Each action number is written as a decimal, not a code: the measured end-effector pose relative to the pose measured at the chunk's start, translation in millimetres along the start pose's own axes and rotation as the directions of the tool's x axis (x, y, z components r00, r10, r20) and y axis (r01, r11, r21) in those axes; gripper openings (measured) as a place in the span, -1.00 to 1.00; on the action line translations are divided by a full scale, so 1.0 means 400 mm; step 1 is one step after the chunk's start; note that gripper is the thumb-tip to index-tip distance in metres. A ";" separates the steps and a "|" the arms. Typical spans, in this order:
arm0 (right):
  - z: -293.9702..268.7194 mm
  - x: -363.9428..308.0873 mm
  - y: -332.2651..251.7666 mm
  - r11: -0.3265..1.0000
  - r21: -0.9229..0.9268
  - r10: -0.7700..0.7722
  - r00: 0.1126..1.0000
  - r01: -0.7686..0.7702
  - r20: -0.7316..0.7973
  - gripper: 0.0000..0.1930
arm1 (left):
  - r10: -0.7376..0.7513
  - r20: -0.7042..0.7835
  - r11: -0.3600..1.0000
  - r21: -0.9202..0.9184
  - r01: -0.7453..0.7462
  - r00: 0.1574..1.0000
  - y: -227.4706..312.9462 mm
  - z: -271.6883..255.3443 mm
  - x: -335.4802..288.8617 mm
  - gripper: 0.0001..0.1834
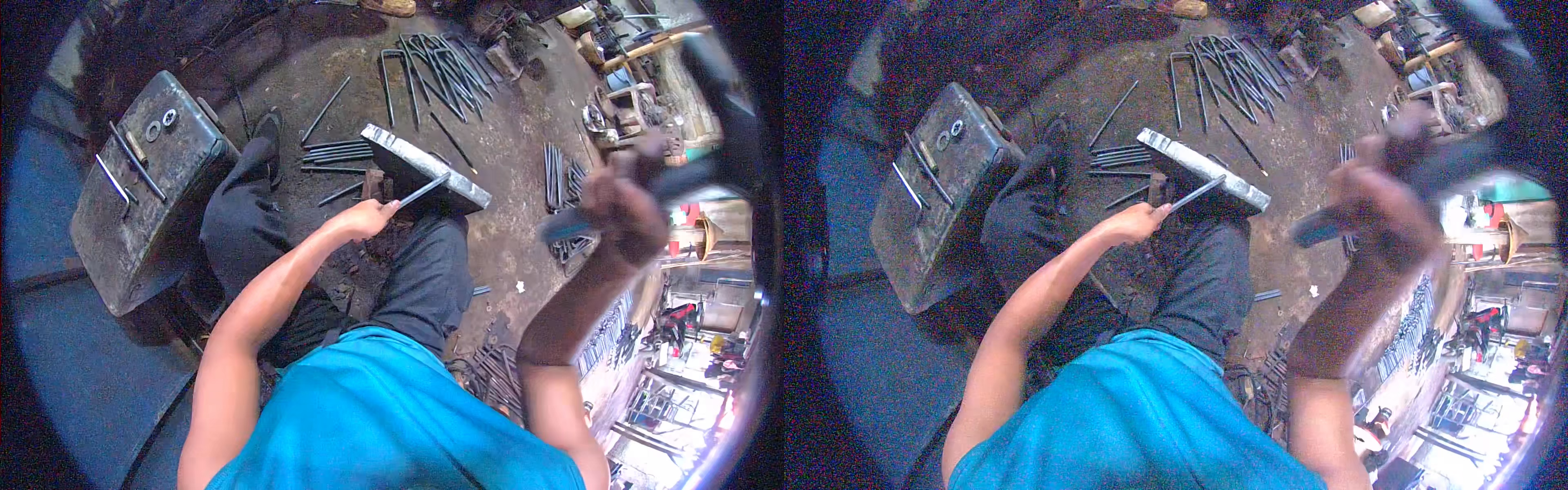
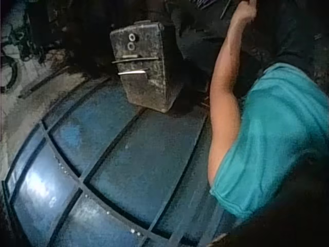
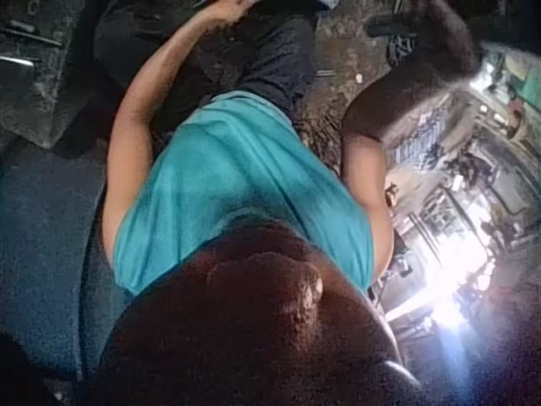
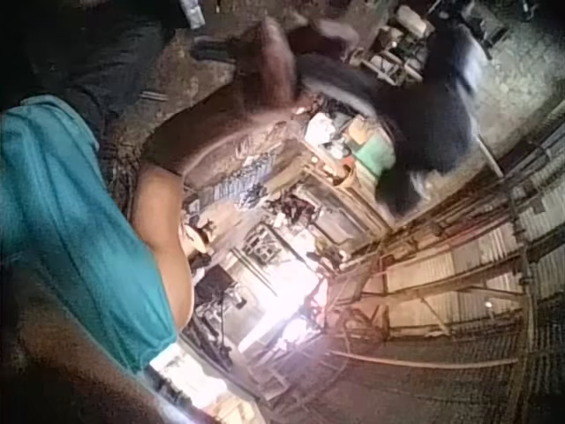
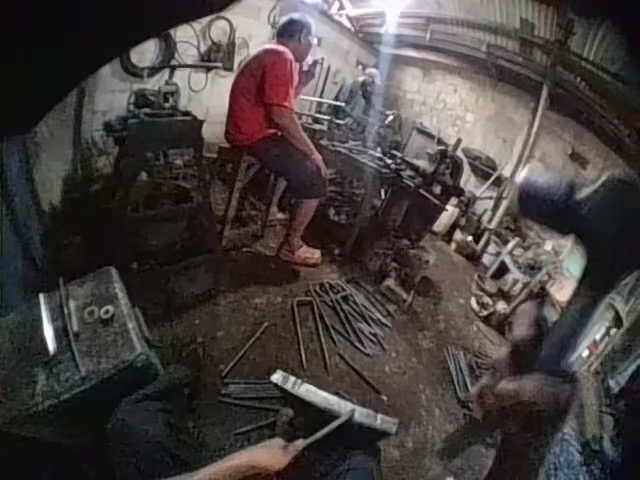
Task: Hammering and bending a metal rod against a metal block in a workshop.
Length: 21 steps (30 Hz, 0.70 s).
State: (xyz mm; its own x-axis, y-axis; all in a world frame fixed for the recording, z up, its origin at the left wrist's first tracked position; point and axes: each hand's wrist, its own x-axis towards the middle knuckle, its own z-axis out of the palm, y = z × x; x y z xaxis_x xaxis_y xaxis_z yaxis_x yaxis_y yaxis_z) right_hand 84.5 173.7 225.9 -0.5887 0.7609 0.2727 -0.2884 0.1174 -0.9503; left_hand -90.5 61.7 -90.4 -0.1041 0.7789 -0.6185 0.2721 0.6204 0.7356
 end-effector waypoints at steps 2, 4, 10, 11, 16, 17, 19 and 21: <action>-0.065 -0.080 0.136 0.973 -0.186 0.122 0.989 -0.135 -0.084 -0.83 | 0.072 -0.009 0.996 0.046 -0.071 0.997 -0.003 0.017 0.028 -0.20; -0.085 -0.099 0.308 0.685 -0.162 0.688 0.704 -0.710 -0.178 -0.89 | 0.060 -0.042 0.997 0.045 -0.058 0.997 -0.006 0.029 0.034 -0.20; -0.153 -0.137 0.501 0.545 0.131 0.838 0.536 -0.828 -0.096 -0.74 | 0.043 0.010 0.985 0.169 -0.044 0.999 -0.003 0.035 0.006 -0.21; -0.128 -0.118 0.466 0.577 0.093 0.817 0.572 -0.811 -0.079 -0.75 | 0.014 0.010 0.993 0.119 -0.015 1.000 0.010 0.043 -0.034 -0.20; -0.071 -0.037 0.231 0.716 -0.215 0.652 0.746 -0.664 -0.133 -0.74 | 0.074 0.031 0.988 0.131 -0.078 0.997 0.063 0.013 -0.054 -0.23; -0.071 -0.022 0.176 0.747 -0.245 0.601 0.785 -0.618 -0.151 -0.76 | 0.097 0.034 0.990 0.099 -0.100 0.995 0.067 0.006 -0.062 -0.25; -0.039 0.003 0.084 0.826 -0.308 0.420 0.881 -0.471 -0.219 -0.78 | 0.113 0.001 0.992 0.057 -0.113 0.994 0.044 0.005 -0.045 -0.26; 0.020 0.023 -0.004 0.886 -0.379 0.166 0.946 -0.267 -0.279 -0.75 | 0.109 -0.060 0.994 0.020 -0.108 0.992 0.051 -0.003 -0.026 -0.26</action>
State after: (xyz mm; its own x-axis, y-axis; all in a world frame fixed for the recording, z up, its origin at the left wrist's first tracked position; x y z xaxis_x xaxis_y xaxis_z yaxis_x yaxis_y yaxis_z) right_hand 73.3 175.4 231.2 -0.3941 0.9172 0.0581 0.1885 0.1425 -0.9717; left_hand -84.9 66.4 -68.4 -0.1307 0.8460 -0.5169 0.3012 0.5307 0.7923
